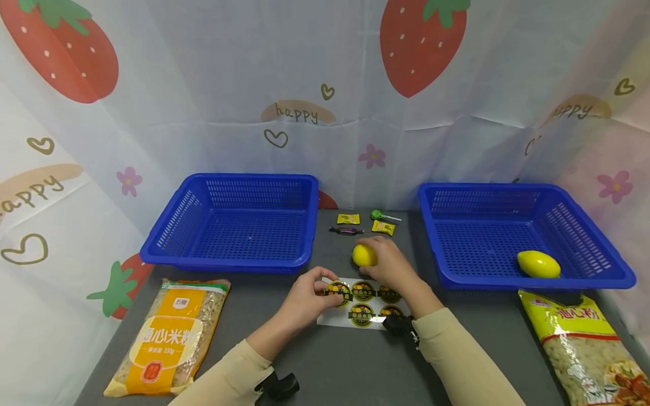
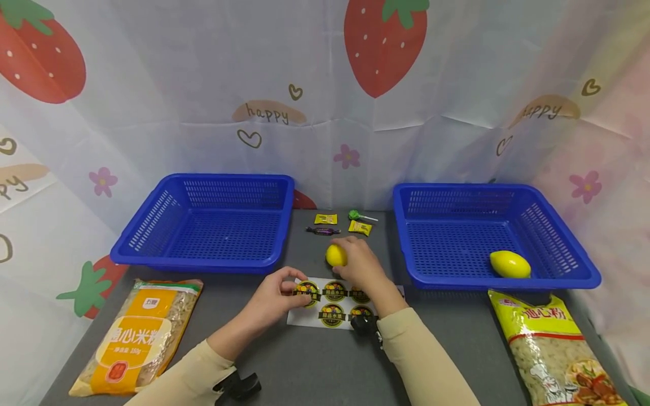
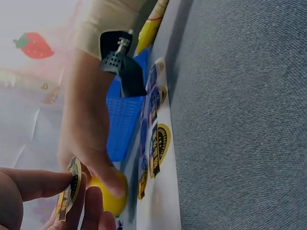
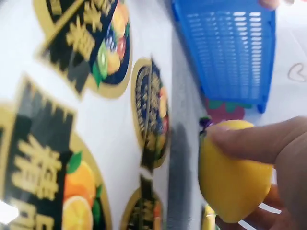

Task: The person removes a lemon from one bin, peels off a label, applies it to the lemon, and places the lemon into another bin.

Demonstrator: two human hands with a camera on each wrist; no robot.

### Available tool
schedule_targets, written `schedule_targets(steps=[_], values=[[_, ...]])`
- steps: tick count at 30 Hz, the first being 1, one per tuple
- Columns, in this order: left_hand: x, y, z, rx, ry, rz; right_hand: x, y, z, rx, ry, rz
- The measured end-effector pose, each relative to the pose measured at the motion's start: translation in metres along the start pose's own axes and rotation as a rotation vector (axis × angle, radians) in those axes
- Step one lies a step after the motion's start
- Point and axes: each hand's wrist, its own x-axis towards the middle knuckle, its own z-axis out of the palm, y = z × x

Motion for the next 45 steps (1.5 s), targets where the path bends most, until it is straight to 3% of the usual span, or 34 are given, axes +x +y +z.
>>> schedule_targets(steps=[3,6,13,15,21,29,45], values=[[0.001,0.001,0.000,0.002,-0.002,0.014,-0.009,-0.004,-0.006,0.080,0.059,0.001],[0.002,0.002,0.000,0.001,-0.012,0.025,-0.021,-0.008,-0.013,0.205,0.056,0.028],[0.000,0.005,-0.001,-0.008,-0.013,0.029,-0.046,-0.007,-0.015,0.689,-0.137,0.223],[0.000,0.005,0.000,-0.015,-0.013,0.035,-0.052,-0.007,-0.014,0.757,-0.175,0.244],[0.002,0.007,0.002,-0.038,-0.004,0.050,-0.064,-0.006,-0.012,0.775,-0.199,0.236],[0.002,0.008,0.004,-0.026,0.018,0.050,-0.072,-0.008,-0.010,0.839,-0.262,0.148],[0.000,0.011,0.005,0.006,0.097,0.042,-0.074,-0.013,-0.009,0.774,-0.227,0.129]])
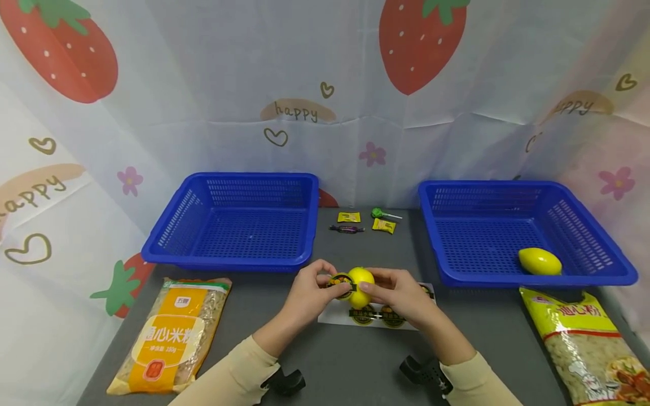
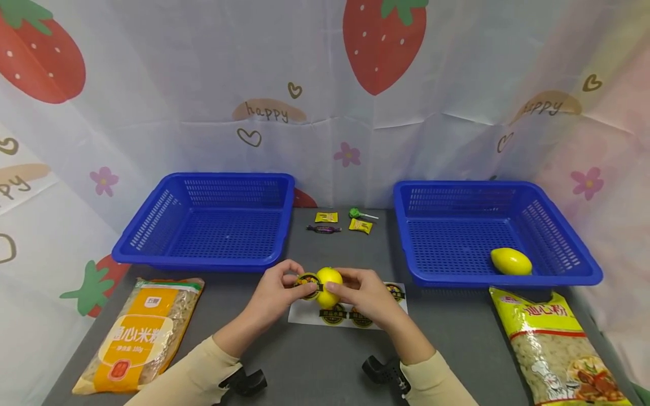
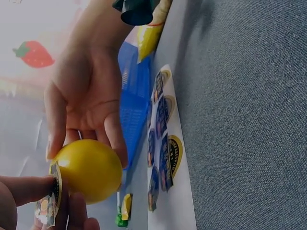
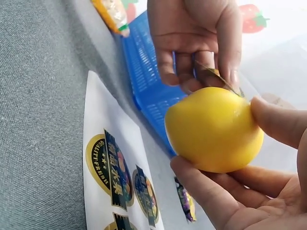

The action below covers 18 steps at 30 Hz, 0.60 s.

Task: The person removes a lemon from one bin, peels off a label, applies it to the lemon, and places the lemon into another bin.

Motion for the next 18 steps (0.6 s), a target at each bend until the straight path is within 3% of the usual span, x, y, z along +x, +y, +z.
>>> schedule_targets(steps=[10,18], values=[[-0.0014,0.0033,-0.0012,0.044,0.018,0.061,-0.0005,-0.0017,0.0002,0.008,0.008,-0.056],[-0.0038,0.0038,0.0021,0.001,-0.002,0.073,-0.0032,-0.0036,0.0004,-0.012,-0.009,-0.045]])
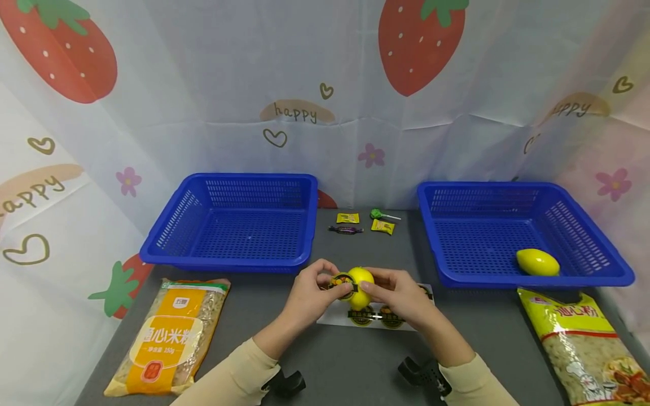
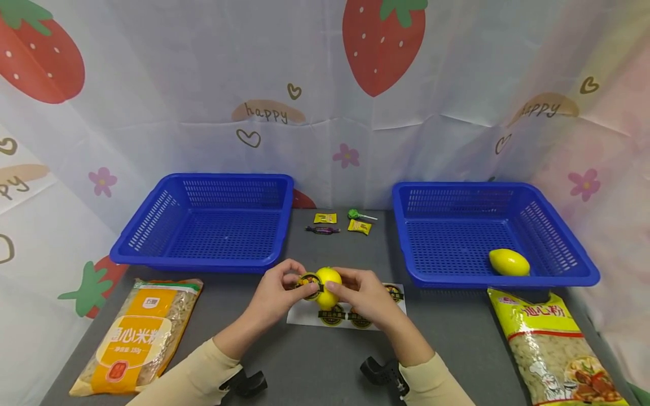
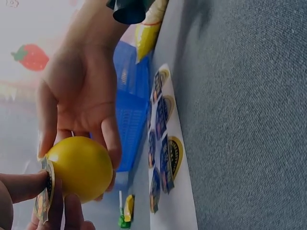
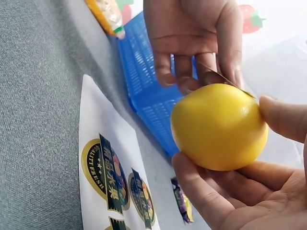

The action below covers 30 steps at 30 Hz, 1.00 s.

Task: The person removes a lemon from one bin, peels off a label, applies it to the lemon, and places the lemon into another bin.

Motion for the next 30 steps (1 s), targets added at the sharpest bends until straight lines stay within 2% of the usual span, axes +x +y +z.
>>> schedule_targets(steps=[7,16,26,30], values=[[-0.0018,-0.0008,0.0032,0.019,-0.023,0.021,-0.0003,0.0002,-0.0004,-0.044,0.001,0.006],[-0.0005,-0.0023,0.0009,0.021,-0.025,0.012,-0.0009,-0.0006,0.0007,-0.076,0.003,-0.007],[0.0011,-0.0052,0.0002,0.035,-0.064,-0.064,-0.0015,0.0001,-0.0002,-0.066,0.010,-0.040],[0.0014,-0.0046,0.0020,0.009,-0.058,-0.061,-0.0014,0.0017,-0.0013,-0.063,0.013,-0.072]])
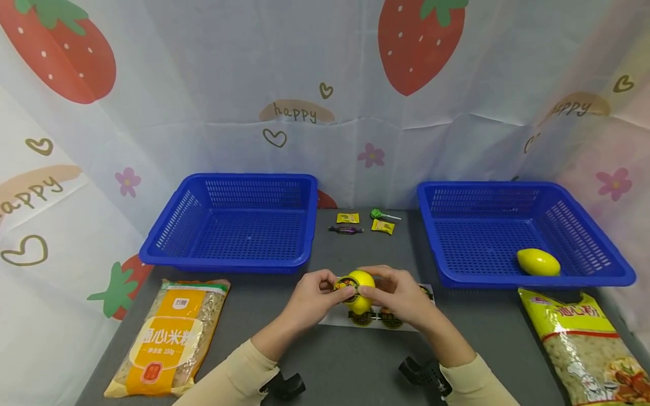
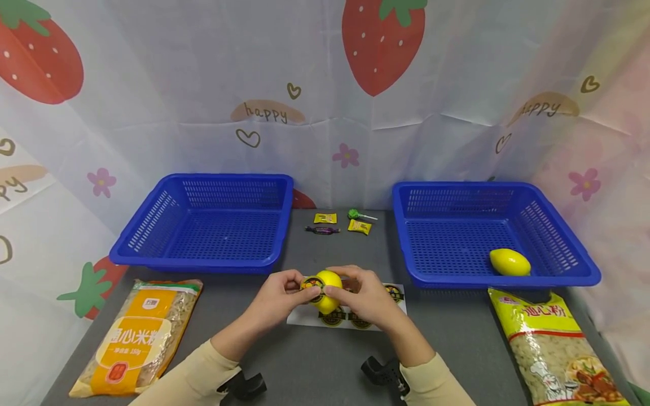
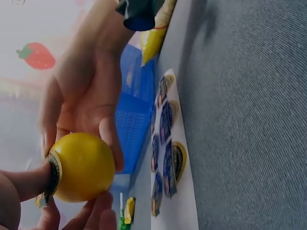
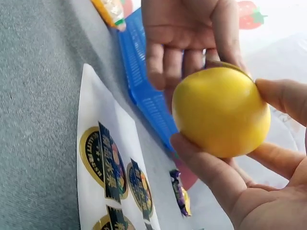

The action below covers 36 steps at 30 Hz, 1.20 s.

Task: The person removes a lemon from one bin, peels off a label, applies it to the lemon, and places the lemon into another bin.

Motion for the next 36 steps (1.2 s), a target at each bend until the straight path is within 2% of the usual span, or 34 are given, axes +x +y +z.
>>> schedule_targets(steps=[3,7,11,14,27,36], values=[[-0.001,0.001,0.001,-0.001,0.037,0.021,0.000,0.001,0.000,-0.066,0.021,-0.051],[-0.002,0.002,0.003,0.030,0.118,0.034,0.001,-0.001,0.003,-0.147,0.059,-0.069],[-0.002,0.004,0.003,0.052,0.170,0.036,0.002,-0.003,0.005,-0.049,0.037,-0.022],[-0.002,0.006,0.004,0.059,0.175,0.045,0.002,-0.005,0.005,0.009,0.029,-0.016],[-0.002,0.014,-0.001,0.085,0.181,0.023,0.003,-0.002,0.004,0.055,-0.003,-0.094],[-0.001,0.013,-0.001,0.037,0.164,0.005,0.003,-0.001,0.001,0.096,-0.020,-0.101]])
